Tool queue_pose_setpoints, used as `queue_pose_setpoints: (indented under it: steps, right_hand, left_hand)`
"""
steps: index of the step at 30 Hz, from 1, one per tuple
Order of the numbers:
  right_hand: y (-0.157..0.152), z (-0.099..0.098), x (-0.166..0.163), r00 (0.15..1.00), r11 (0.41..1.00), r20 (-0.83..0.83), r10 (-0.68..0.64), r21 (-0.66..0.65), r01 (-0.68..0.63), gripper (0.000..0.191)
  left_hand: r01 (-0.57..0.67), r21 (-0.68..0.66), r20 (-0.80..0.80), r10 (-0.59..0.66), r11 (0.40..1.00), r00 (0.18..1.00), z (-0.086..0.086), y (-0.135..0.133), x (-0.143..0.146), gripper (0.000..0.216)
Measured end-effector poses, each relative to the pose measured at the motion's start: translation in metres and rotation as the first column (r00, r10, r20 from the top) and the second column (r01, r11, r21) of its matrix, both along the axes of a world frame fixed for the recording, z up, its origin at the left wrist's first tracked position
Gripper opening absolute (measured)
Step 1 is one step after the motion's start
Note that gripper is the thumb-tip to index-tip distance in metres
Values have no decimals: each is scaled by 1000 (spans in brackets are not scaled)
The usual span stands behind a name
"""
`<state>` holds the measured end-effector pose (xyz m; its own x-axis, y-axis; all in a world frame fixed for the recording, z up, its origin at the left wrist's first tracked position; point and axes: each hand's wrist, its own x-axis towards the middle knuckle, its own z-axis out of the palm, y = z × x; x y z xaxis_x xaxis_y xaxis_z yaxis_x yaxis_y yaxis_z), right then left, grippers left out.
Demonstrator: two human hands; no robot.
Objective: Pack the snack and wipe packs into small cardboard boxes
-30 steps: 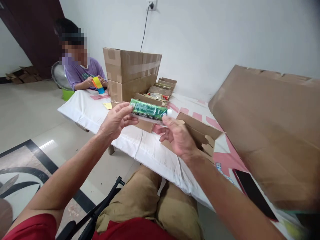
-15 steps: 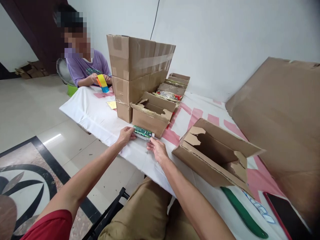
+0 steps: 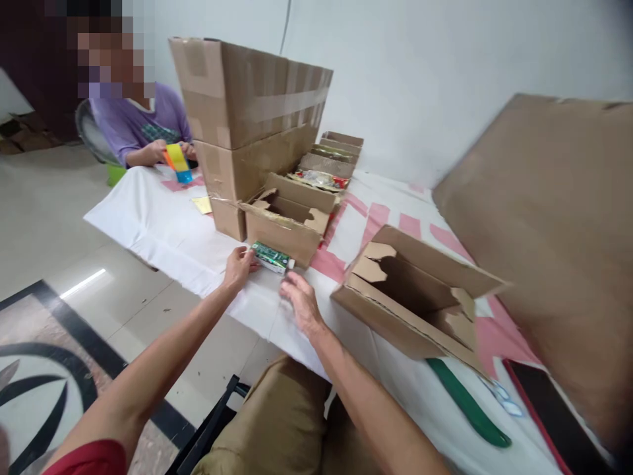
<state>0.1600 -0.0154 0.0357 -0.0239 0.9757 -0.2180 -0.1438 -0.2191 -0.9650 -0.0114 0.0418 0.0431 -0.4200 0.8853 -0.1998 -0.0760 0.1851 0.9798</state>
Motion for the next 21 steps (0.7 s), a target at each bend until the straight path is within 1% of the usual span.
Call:
queue_pose_setpoints:
  steps: [2, 3, 4, 5, 6, 7, 8, 9, 10, 12, 14, 15, 16, 17, 18, 19, 21]
  right_hand:
    - [-26, 4, 19, 999, 999, 36, 38, -3, -38, 48]
    - [-43, 6, 32, 997, 998, 50, 62, -4, -62, 45]
    - [-60, 10, 47, 993, 995, 70, 95, -4, -95, 41]
    - [-79, 15, 62, 986, 991, 98, 134, -3, -134, 36]
    - [-98, 20, 79, 975, 984, 135, 177, -5, -178, 30]
    - [-117, 26, 96, 943, 969, 228, 242, -3, -248, 27]
    - [-134, 33, 114, 894, 950, 338, 294, -4, -311, 25]
    - [-150, 39, 132, 851, 946, 437, 292, 1, -325, 24]
    - [-164, 45, 150, 812, 950, 521, 264, 8, -313, 24]
    - [-186, 55, 186, 759, 971, 635, 141, 62, -232, 26]
    - [-199, 60, 219, 705, 982, 707, -55, 165, -89, 30]
    - [-201, 61, 235, 663, 972, 729, -171, 234, -6, 32]
    - [-201, 62, 250, 611, 949, 738, -286, 309, 70, 34]
    - [-197, 61, 263, 558, 916, 735, -384, 380, 130, 38]
    - [-191, 59, 275, 517, 885, 726, -453, 437, 161, 47]
    - [-183, 58, 286, 496, 862, 716, -492, 479, 164, 60]
    - [-163, 55, 299, 500, 843, 703, -506, 525, 115, 84]
  left_hand:
    - [3, 74, -85, 3, 997, 996, -3, -23, 4, 43]
    - [49, 173, -227, -8, 984, 974, -5, -36, 6, 45]
    - [121, 241, -357, -28, 963, 934, -7, -48, 10, 44]
    - [219, 283, -445, -75, 934, 892, -10, -60, 15, 41]
    - [321, 320, -513, -122, 892, 850, -11, -70, 22, 38]
    - [412, 342, -560, -169, 845, 811, -11, -78, 31, 36]
    - [490, 357, -589, -216, 795, 779, -10, -84, 42, 34]
    - [551, 366, -606, -257, 750, 753, -8, -87, 54, 34]
    - [597, 370, -613, -295, 712, 733, -5, -88, 66, 35]
    - [657, 375, -601, -368, 654, 709, 5, -82, 90, 47]
    - [692, 392, -551, -448, 606, 704, 16, -71, 110, 67]
    - [703, 402, -511, -494, 586, 704, 22, -65, 119, 77]
    - [711, 412, -461, -542, 571, 703, 28, -59, 127, 87]
    - [714, 417, -403, -591, 561, 699, 34, -54, 134, 95]
    - [714, 418, -340, -632, 562, 697, 39, -50, 141, 101]
    - [706, 414, -279, -659, 574, 699, 44, -46, 148, 104]
    - [662, 400, -185, -651, 634, 736, 52, -42, 161, 104]
